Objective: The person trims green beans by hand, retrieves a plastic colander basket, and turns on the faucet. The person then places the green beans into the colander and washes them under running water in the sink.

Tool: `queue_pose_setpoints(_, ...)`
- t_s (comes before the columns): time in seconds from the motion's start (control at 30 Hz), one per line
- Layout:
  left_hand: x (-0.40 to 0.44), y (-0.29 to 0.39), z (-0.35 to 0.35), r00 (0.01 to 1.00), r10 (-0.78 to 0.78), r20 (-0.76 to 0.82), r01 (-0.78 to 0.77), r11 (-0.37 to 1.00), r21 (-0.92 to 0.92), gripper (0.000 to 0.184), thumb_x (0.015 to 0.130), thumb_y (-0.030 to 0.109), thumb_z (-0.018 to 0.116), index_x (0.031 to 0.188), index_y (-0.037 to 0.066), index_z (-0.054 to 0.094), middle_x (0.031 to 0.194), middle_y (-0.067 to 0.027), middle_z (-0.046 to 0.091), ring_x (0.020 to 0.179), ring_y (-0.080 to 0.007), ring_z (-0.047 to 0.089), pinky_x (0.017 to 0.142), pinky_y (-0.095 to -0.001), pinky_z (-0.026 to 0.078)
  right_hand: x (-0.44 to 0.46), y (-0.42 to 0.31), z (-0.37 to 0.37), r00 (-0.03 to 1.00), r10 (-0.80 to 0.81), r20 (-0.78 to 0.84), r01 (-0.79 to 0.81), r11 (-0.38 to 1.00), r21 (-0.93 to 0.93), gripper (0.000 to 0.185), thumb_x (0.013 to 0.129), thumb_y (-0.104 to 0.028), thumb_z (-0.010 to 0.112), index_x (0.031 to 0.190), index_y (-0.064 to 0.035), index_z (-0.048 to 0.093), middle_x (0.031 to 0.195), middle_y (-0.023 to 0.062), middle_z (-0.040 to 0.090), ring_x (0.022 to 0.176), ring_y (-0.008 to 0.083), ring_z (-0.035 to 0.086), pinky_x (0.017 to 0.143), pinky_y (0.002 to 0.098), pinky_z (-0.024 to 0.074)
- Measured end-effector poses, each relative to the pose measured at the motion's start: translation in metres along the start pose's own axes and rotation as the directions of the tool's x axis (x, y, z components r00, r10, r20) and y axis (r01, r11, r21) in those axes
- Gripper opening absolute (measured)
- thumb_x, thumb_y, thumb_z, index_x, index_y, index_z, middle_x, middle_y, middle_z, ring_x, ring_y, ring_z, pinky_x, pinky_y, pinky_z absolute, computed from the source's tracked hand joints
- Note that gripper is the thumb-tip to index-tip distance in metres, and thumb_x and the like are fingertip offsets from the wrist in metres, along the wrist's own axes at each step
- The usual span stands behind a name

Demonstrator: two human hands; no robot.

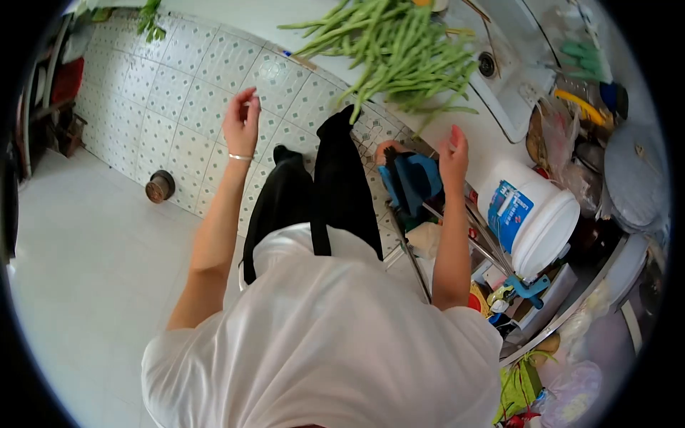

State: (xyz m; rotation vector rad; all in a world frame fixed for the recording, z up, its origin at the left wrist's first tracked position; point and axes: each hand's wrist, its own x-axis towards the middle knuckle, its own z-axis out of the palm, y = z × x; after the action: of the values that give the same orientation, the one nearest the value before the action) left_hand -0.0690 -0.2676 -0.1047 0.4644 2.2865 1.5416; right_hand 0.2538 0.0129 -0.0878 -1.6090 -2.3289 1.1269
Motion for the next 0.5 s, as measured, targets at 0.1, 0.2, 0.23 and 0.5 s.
queue_pose_setpoints(0.1,-0.039,-0.068,-0.035,0.993,-0.095,0.069,0.088,0.99,0.109,0.021,0.081,0.007,0.058,0.102,0.006,0.059,0.088,-0.0074,0.06,0.066,-0.015,0.058,0.057,-0.0243,0.046,0.04,0.016,0.029,0.956,-0.285,-0.076,0.285,0.958,-0.014,0.038,0.087,-0.011,0.049,0.123,0.0002,0.045,0.123,0.0137,0.05,0.111,0.024,0.048,0.093,0.0323,0.0379)
queue_pose_setpoints(0.2,-0.08,-0.132,-0.073,0.985,-0.128,0.114,0.104,0.975,0.194,0.02,0.082,0.005,0.057,0.101,0.009,0.059,0.09,-0.0082,0.059,0.068,-0.0185,0.059,0.058,-0.0264,0.047,0.041,-0.012,0.046,0.95,-0.225,-0.217,0.248,0.965,0.087,0.037,0.087,-0.01,0.048,0.123,0.0012,0.045,0.12,0.0128,0.051,0.107,0.0216,0.05,0.093,0.0311,0.0382)
queue_pose_setpoints(0.23,-0.094,-0.152,-0.088,0.965,-0.24,0.109,0.214,0.956,0.202,0.02,0.082,0.004,0.056,0.102,0.009,0.059,0.091,-0.0081,0.059,0.07,-0.0182,0.059,0.058,-0.0261,0.047,0.03,-0.003,0.055,0.941,-0.119,-0.316,0.177,0.971,0.159,0.033,0.088,-0.009,0.047,0.119,0.001,0.047,0.114,0.0117,0.053,0.101,0.0201,0.051,0.09,0.0294,0.0401)
queue_pose_setpoints(0.5,-0.197,-0.38,-0.12,0.833,-0.543,-0.105,0.552,0.808,0.206,0.021,0.084,0.004,0.054,0.104,0.007,0.059,0.092,-0.0059,0.061,0.071,-0.0135,0.058,0.058,-0.024,0.046,-0.095,0.043,0.272,0.981,0.096,0.166,-0.111,0.991,0.079,0.01,0.085,-0.002,0.046,0.092,-0.0049,0.053,0.078,0.0029,0.052,0.067,0.0091,0.054,0.057,0.021,0.0435)
